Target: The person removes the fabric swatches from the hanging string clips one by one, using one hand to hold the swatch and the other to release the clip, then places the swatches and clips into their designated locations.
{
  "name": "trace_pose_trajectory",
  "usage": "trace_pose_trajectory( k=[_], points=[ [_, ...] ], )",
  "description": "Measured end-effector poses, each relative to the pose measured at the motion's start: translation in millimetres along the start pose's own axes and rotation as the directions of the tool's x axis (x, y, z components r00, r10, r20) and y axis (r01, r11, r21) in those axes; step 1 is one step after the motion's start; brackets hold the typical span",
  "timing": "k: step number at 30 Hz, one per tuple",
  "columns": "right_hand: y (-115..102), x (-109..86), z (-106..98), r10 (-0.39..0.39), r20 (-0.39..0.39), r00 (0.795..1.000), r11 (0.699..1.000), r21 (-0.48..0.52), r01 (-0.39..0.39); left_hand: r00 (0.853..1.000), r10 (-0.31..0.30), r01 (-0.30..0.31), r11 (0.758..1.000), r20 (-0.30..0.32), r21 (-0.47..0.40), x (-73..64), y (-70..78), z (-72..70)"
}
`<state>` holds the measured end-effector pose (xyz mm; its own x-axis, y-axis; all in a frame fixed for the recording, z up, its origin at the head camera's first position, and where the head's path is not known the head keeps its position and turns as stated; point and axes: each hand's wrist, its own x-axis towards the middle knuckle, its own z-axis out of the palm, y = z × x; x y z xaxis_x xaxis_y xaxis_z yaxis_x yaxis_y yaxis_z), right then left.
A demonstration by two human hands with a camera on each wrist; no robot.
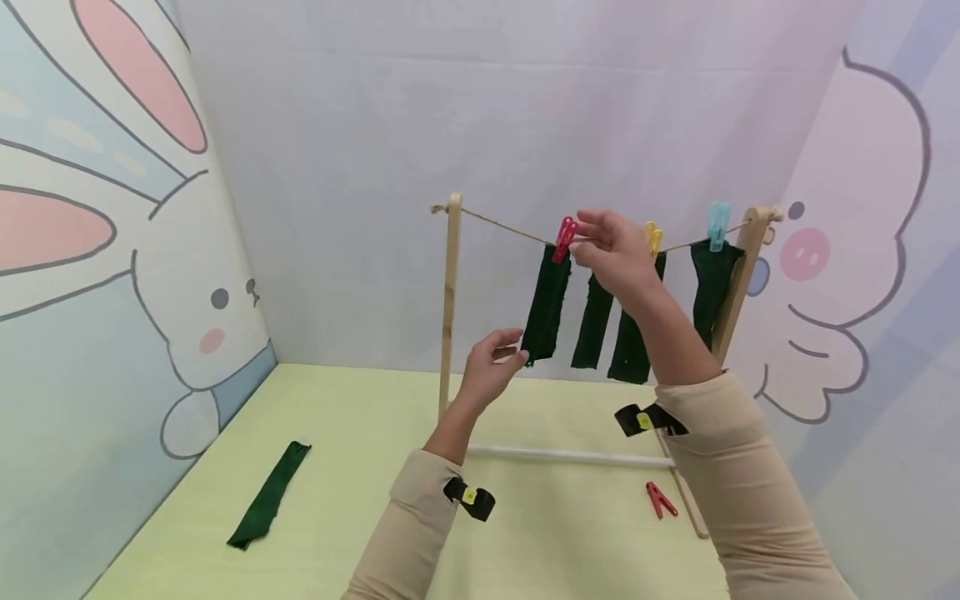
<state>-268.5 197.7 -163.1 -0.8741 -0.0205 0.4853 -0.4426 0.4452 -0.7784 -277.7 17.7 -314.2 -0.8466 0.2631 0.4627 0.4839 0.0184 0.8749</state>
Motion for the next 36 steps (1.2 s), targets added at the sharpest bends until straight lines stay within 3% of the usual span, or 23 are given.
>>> trace_pose_trajectory(
  k=[4, 9, 11, 17, 28, 36],
  points=[
    [-1, 3.0, 2, 0.061, 0.005, 0.998, 0.998, 0.011, -0.061, 1.0, 0.006, -0.007, 1.0, -0.003, -0.03, 8.0, -13.1, 4.0],
    [-2, 4.7, 3, 0.064, 0.008, 0.998, 0.997, 0.033, -0.065, 1.0, -0.015, 0.014, 0.999, -0.022, -0.051, 19.0, -34.5, 8.4],
    [-2, 4.1, 3, 0.068, -0.002, 0.998, 0.997, 0.049, -0.068, 1.0, -0.012, 0.01, 0.999, -0.028, -0.047, 20.1, -35.4, 9.5],
    [-2, 0.4, 1, 0.081, -0.039, 0.996, 0.995, 0.067, -0.078, 0.999, 0.011, -0.013, 0.999, -0.035, -0.048, 19.6, -32.0, 9.6],
    [6, -2.3, -2, -0.002, -0.086, 0.996, 0.998, 0.058, 0.007, 0.996, -0.057, 0.05, 0.995, -0.074, -0.092, 17.5, -32.6, 4.1],
    [9, -2.7, -1, -0.058, -0.132, 0.99, 0.997, 0.036, 0.063, 0.993, -0.005, 0.001, 0.999, -0.119, -0.035, 0.1, 0.5, -2.8]
  ],
)
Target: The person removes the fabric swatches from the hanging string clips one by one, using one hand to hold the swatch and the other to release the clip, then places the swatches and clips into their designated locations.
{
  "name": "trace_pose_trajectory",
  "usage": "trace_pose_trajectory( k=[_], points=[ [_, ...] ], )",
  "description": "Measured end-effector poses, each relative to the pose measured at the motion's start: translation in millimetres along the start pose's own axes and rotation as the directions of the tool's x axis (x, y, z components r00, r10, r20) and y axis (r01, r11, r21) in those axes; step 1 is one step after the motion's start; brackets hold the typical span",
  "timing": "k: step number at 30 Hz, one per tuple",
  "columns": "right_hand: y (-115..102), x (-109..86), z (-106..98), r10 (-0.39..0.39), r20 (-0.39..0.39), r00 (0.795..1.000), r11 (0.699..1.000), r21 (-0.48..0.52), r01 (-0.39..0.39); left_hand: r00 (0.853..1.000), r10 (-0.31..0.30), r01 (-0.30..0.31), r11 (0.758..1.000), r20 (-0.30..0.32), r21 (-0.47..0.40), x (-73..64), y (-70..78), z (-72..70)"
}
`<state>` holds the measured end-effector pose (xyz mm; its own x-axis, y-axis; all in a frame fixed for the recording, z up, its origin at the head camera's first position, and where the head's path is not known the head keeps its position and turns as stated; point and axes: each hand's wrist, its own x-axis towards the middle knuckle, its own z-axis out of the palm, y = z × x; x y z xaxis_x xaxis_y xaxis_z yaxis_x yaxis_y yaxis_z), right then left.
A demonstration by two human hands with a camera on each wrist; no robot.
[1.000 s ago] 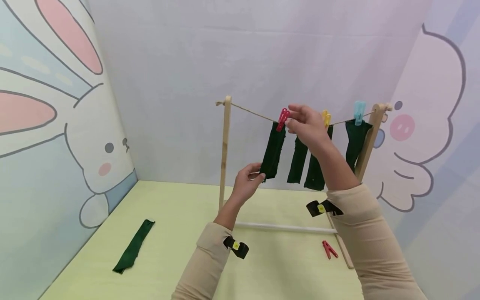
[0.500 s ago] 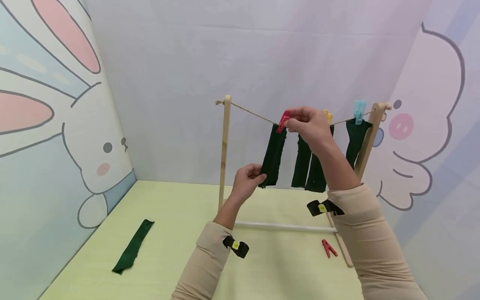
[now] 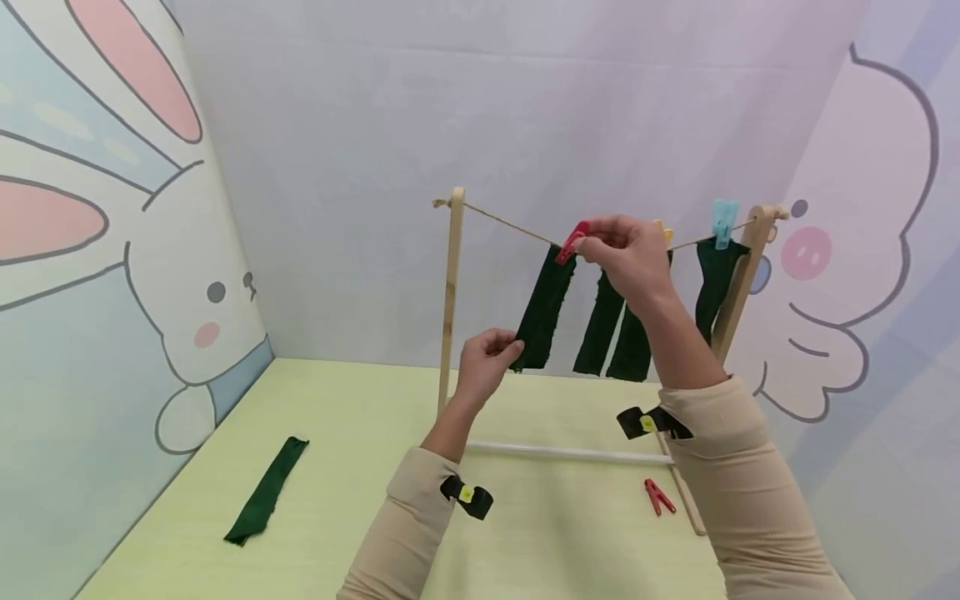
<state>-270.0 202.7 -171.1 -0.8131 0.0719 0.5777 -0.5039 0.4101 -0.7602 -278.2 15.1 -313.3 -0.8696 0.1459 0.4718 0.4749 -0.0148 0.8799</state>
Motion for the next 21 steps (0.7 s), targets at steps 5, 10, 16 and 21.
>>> trace_pose_trajectory(
  k=[5, 10, 16, 21],
  points=[
    [2.7, 0.6, 1.1, -0.059, -0.02, 0.998, 0.998, -0.036, 0.058, 1.0, 0.014, -0.014, 1.0, 0.002, -0.001, -0.8, 1.6, -1.9],
    [2.4, 0.5, 0.7, -0.097, -0.033, 0.995, 0.993, -0.063, 0.095, 1.0, 0.003, -0.002, 1.0, 0.02, -0.02, -1.2, 1.6, -3.1],
    [-1.2, -1.3, -3.2, -0.167, -0.122, 0.978, 0.982, -0.108, 0.154, 0.998, -0.017, 0.02, 0.998, 0.055, -0.057, -4.3, 0.3, -2.7],
    [-5.4, -1.2, -7.1, -0.161, -0.177, 0.971, 0.987, -0.046, 0.155, 0.995, -0.039, 0.047, 0.995, 0.089, -0.092, -5.9, -1.4, -1.1]
  ],
)
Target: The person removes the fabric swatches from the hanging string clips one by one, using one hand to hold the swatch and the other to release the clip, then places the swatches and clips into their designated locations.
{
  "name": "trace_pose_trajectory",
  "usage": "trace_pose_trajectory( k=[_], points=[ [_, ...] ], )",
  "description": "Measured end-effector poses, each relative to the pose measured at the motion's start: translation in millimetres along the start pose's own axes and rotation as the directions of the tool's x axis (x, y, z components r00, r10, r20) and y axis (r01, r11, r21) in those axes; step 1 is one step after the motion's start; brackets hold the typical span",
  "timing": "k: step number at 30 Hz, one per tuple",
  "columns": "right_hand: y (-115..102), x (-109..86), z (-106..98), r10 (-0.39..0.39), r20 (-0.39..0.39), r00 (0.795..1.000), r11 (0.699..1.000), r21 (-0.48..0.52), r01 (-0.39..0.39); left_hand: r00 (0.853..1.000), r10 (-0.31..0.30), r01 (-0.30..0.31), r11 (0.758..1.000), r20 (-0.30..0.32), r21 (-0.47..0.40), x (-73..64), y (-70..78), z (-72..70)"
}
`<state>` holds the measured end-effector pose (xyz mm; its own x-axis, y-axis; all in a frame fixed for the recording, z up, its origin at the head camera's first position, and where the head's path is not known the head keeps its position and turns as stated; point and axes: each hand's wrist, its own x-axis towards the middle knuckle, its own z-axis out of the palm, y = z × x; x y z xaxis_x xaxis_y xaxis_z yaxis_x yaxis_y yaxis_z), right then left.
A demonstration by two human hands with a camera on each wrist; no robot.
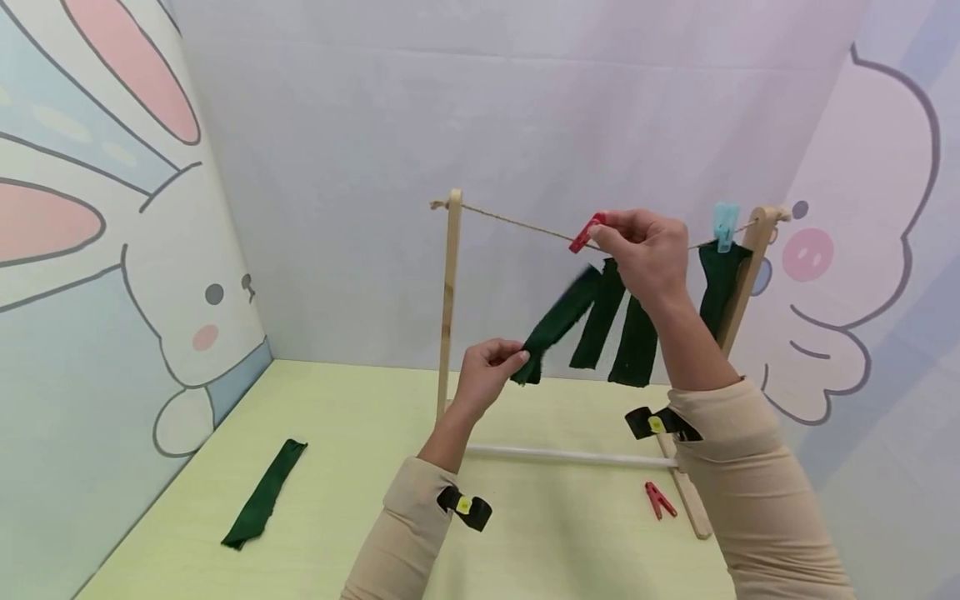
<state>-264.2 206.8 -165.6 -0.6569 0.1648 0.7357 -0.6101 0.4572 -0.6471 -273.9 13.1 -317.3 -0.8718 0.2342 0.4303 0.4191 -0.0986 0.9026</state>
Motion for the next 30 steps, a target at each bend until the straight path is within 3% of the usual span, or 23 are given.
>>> trace_pose_trajectory(
  k=[5, 9, 14, 19, 25, 30],
  points=[
    [-3, -1.6, -5, -0.024, -0.109, 0.994, 0.994, 0.107, 0.035, 0.999, -0.037, 0.036, 0.998, 0.026, 0.043, -4.6, 2.2, 1.1],
    [-3, -4.6, -8, -0.043, -0.185, 0.982, 0.966, 0.244, 0.088, 0.997, -0.072, 0.069, 0.994, 0.024, 0.088, -11.7, 3.3, -2.1],
    [-2, -4.0, -9, -0.071, -0.201, 0.977, 0.933, 0.332, 0.136, 0.994, -0.106, 0.105, 0.993, 0.03, 0.047, -12.1, -16.2, -7.8],
    [-4, -0.6, -11, -0.073, -0.174, 0.982, 0.95, 0.286, 0.122, 0.994, -0.107, 0.106, 0.994, 0.021, 0.024, -13.1, -30.1, -12.2],
    [-12, 10.6, -16, -0.091, -0.076, 0.993, 0.989, 0.108, 0.099, 0.995, -0.1, 0.1, 0.994, -0.005, 0.047, -17.3, -30.3, -20.3],
    [-18, 18.4, -23, -0.078, -0.032, 0.996, 0.995, 0.06, 0.08, 0.99, -0.135, 0.137, 0.99, -0.033, 0.043, -19.8, -25.5, -28.8]
  ],
)
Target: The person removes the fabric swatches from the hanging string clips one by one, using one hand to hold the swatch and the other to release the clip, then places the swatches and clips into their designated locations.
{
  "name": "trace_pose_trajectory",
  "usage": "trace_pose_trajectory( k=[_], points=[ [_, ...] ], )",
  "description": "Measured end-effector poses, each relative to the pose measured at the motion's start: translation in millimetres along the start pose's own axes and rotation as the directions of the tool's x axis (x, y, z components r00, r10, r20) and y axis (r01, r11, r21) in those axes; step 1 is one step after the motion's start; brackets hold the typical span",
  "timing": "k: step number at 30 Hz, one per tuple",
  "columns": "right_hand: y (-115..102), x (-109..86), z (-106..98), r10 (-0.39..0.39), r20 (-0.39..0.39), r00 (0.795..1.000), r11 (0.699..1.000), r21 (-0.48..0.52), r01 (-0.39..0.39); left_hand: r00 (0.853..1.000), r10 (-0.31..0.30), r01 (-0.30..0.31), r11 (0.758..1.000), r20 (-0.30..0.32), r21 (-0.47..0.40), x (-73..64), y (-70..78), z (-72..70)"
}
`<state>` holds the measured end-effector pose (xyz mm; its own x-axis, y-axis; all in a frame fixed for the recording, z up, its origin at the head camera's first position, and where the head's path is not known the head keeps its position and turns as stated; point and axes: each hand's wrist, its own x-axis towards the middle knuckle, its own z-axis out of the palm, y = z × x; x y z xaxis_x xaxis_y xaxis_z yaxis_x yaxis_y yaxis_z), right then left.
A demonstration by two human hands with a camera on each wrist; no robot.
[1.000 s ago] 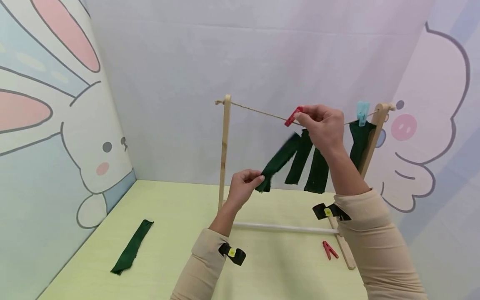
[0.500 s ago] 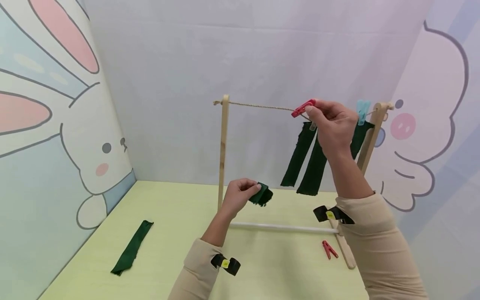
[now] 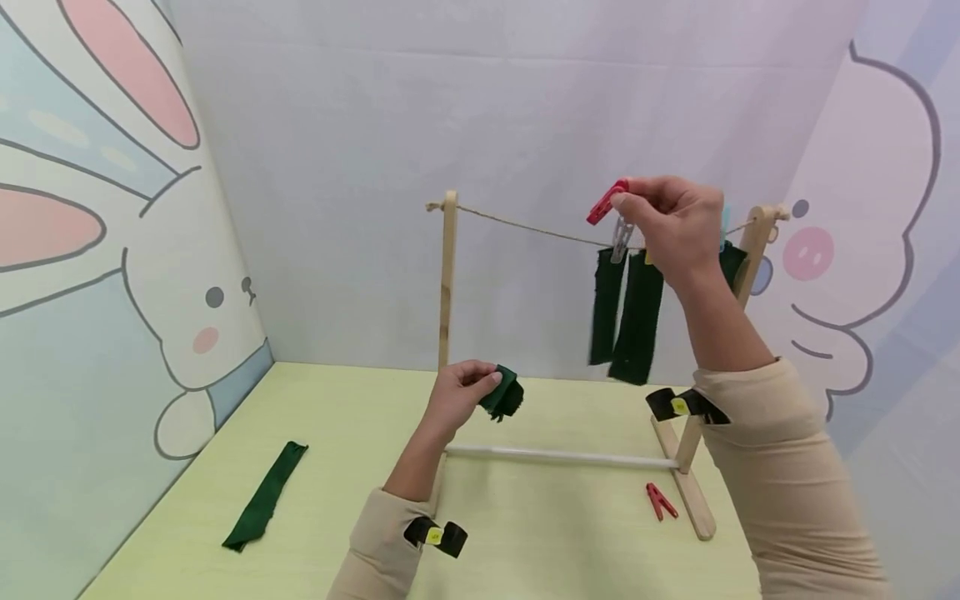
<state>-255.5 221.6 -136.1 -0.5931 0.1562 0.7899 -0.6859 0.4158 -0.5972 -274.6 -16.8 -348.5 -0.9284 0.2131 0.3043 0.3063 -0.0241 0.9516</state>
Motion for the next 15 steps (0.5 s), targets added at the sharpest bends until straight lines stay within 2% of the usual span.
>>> trace_pose_trajectory(
  k=[6, 8, 13, 15],
  points=[
    [5, -10.9, -8, 0.014, -0.02, 1.0, 1.0, -0.01, -0.014, 0.999, -0.002, 0.001, 1.0, -0.04, -0.019, -6.5, 8.9, -13.0],
    [8, -19.4, -12, 0.041, -0.031, 0.999, 0.999, 0.012, -0.04, 0.999, -0.015, 0.015, 1.0, -0.041, -0.018, -12.8, 17.6, -16.6],
    [16, -35.8, -21, 0.074, -0.045, 0.996, 0.994, 0.078, -0.07, 0.996, -0.053, 0.05, 0.998, -0.076, -0.043, -17.2, 14.4, -26.3],
    [19, -41.2, -23, 0.079, -0.048, 0.996, 0.99, 0.118, -0.073, 0.994, -0.048, 0.043, 0.998, -0.096, -0.056, -15.3, 4.8, -30.2]
  ],
)
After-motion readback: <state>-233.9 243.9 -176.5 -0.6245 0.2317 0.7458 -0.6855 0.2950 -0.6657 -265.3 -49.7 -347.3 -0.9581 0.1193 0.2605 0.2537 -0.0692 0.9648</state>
